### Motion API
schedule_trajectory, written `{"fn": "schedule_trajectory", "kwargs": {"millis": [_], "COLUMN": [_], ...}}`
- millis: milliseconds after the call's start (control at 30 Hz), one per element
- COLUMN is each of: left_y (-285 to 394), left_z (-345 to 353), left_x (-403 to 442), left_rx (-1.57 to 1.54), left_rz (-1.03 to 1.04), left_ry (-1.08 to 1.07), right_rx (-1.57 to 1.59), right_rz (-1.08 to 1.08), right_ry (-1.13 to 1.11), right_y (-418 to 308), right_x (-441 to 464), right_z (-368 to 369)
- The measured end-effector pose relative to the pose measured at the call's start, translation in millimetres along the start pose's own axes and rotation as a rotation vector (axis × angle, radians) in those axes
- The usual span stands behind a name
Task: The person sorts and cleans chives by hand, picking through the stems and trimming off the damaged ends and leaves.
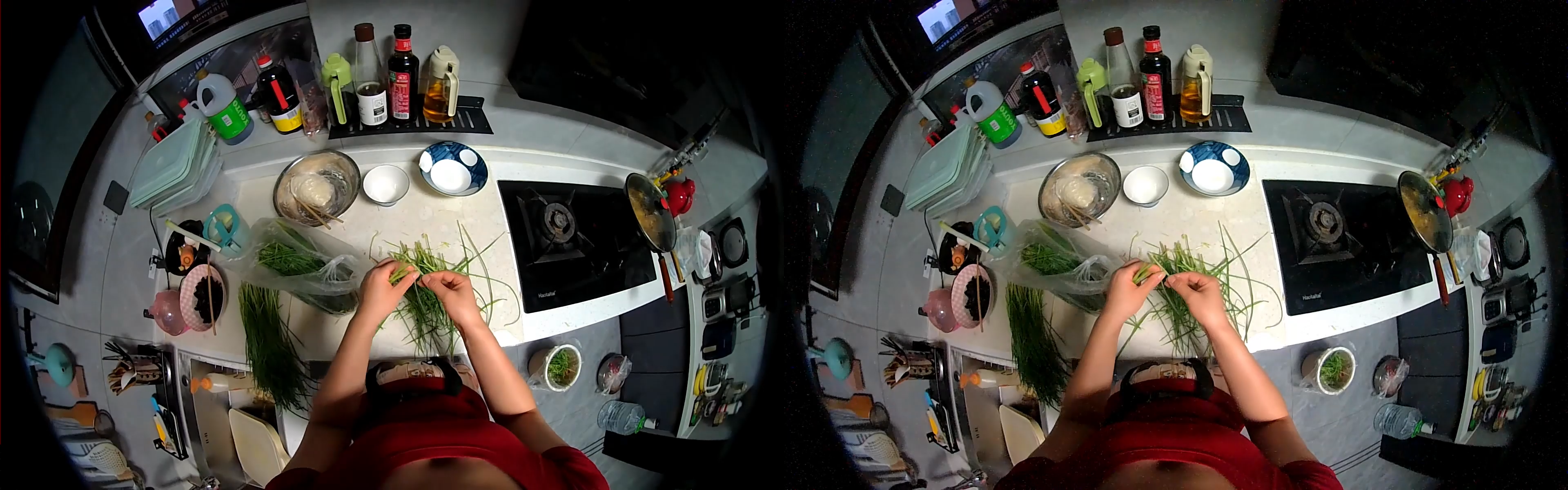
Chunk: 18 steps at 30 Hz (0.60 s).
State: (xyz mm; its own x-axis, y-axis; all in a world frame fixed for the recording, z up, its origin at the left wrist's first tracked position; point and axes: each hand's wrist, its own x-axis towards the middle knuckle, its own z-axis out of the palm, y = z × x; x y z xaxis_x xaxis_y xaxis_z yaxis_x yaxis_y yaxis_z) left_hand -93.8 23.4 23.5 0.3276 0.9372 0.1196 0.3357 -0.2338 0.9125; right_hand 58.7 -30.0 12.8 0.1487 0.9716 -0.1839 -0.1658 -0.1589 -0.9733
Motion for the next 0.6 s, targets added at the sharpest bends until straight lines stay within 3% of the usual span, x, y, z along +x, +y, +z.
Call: {"fn": "schedule_trajectory", "kwargs": {"millis": [333, 533, 600], "left_y": [7, -7, -11], "left_z": [-5, -23, -27], "left_x": [-3, 8, 10], "left_rx": [0.260, 0.358, 0.413], "left_rz": [0.102, 0.096, 0.011], "left_ry": [0.196, 0.321, 0.286], "right_rx": [0.031, 0.248, 0.364], "right_rz": [0.058, 0.229, 0.320], "right_ry": [-0.050, -0.175, -0.154], "right_y": [-11, -19, -23], "right_x": [-8, -11, -10], "right_z": [1, -7, -8]}}
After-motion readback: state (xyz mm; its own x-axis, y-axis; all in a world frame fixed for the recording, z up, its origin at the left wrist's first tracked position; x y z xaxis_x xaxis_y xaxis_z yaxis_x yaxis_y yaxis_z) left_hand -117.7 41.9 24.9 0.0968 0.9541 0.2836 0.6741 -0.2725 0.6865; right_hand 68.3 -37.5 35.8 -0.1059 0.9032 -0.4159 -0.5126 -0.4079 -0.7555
